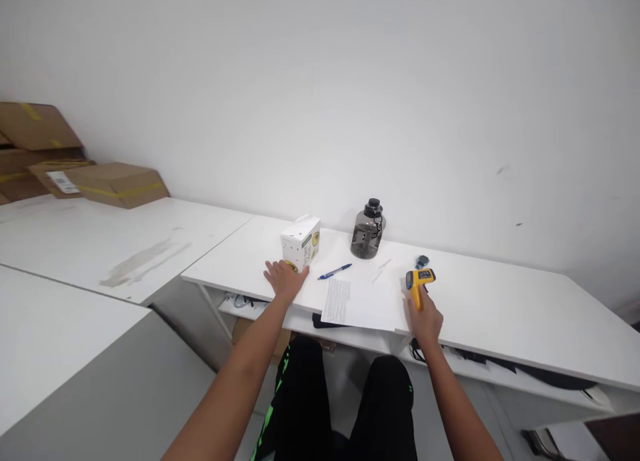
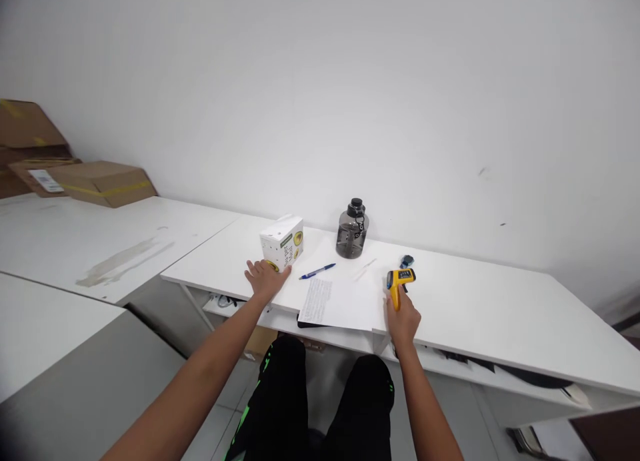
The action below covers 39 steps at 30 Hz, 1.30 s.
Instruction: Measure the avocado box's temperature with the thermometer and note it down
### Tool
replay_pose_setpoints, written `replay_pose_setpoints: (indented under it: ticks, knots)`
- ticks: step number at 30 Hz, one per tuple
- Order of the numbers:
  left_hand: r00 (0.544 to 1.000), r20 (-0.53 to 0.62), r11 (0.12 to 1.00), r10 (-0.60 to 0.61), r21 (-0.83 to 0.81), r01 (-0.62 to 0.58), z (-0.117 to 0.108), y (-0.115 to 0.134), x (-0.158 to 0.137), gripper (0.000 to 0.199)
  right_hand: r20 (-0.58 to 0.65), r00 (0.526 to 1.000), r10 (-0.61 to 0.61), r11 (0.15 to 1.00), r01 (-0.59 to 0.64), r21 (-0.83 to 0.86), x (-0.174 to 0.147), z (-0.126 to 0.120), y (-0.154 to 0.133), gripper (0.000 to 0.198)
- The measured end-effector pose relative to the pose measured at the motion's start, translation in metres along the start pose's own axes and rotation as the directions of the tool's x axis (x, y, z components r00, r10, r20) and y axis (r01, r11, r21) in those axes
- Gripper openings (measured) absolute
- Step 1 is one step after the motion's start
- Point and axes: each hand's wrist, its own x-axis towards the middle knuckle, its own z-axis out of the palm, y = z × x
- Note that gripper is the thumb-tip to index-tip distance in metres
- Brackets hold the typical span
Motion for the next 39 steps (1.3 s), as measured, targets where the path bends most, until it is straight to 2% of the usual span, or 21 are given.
replay_pose_setpoints:
  ticks: [4,6,13,16,20,23,28,32,34,36,37,38,39]
  knots:
    - [0.997,0.073,0.998,-0.02,0.063,0.016,0.002,0.001,0.002,0.102,0.025,1.0,0.001,0.997,0.001,-0.079,0.001,0.002,-0.007,0.051]
    - [0.997,0.075,0.998,-0.021,0.065,0.016,0.003,0.002,0.003,0.104,0.037,0.999,-0.003,0.993,0.007,-0.116,0.001,0.0,-0.012,0.05]
    - [0.999,0.035,0.999,-0.004,0.05,0.002,0.006,0.002,0.004,0.095,-0.001,1.0,-0.013,0.995,0.013,-0.094,0.001,-0.001,-0.014,0.049]
    - [1.0,0.006,0.999,0.0,0.05,-0.001,0.005,0.003,0.003,0.091,-0.001,0.998,-0.058,0.992,0.058,-0.114,0.001,0.003,-0.01,0.049]
    - [0.998,0.056,0.997,-0.015,0.08,0.01,0.002,0.005,0.004,0.088,0.0,0.991,-0.132,0.98,0.13,-0.147,0.002,0.009,-0.006,0.048]
    - [0.996,0.084,0.996,-0.01,0.09,0.002,0.001,0.004,0.005,0.087,-0.011,0.991,-0.131,0.977,0.127,-0.171,0.003,0.01,-0.005,0.048]
    - [0.999,0.034,0.996,-0.023,0.089,0.02,0.01,0.002,0.006,0.086,0.027,0.993,-0.114,0.978,0.117,-0.172,0.005,0.01,-0.003,0.046]
    - [1.0,0.025,0.996,-0.012,0.094,0.009,0.015,0.002,0.008,0.087,-0.029,0.988,-0.155,0.958,0.143,-0.247,0.006,0.01,-0.002,0.046]
    - [0.999,0.044,0.996,-0.018,0.089,0.014,0.016,0.001,0.009,0.09,-0.08,0.973,-0.215,0.94,0.184,-0.286,0.012,0.01,-0.012,0.052]
    - [0.998,0.053,0.995,-0.026,0.093,0.021,0.016,0.001,0.011,0.094,-0.076,0.956,-0.284,0.926,0.253,-0.279,0.022,0.011,-0.033,0.056]
    - [0.998,0.054,0.995,-0.027,0.097,0.022,0.015,0.001,0.011,0.096,-0.034,0.947,-0.319,0.919,0.3,-0.256,0.028,0.013,-0.049,0.055]
    - [0.998,0.054,0.995,-0.026,0.1,0.02,0.015,0.0,0.012,0.097,0.064,0.923,-0.38,0.896,0.384,-0.222,0.033,0.015,-0.067,0.053]
    - [0.998,0.051,0.995,-0.023,0.099,0.018,0.015,0.0,0.012,0.097,0.215,0.865,-0.452,0.854,0.49,-0.176,0.038,0.02,-0.086,0.051]
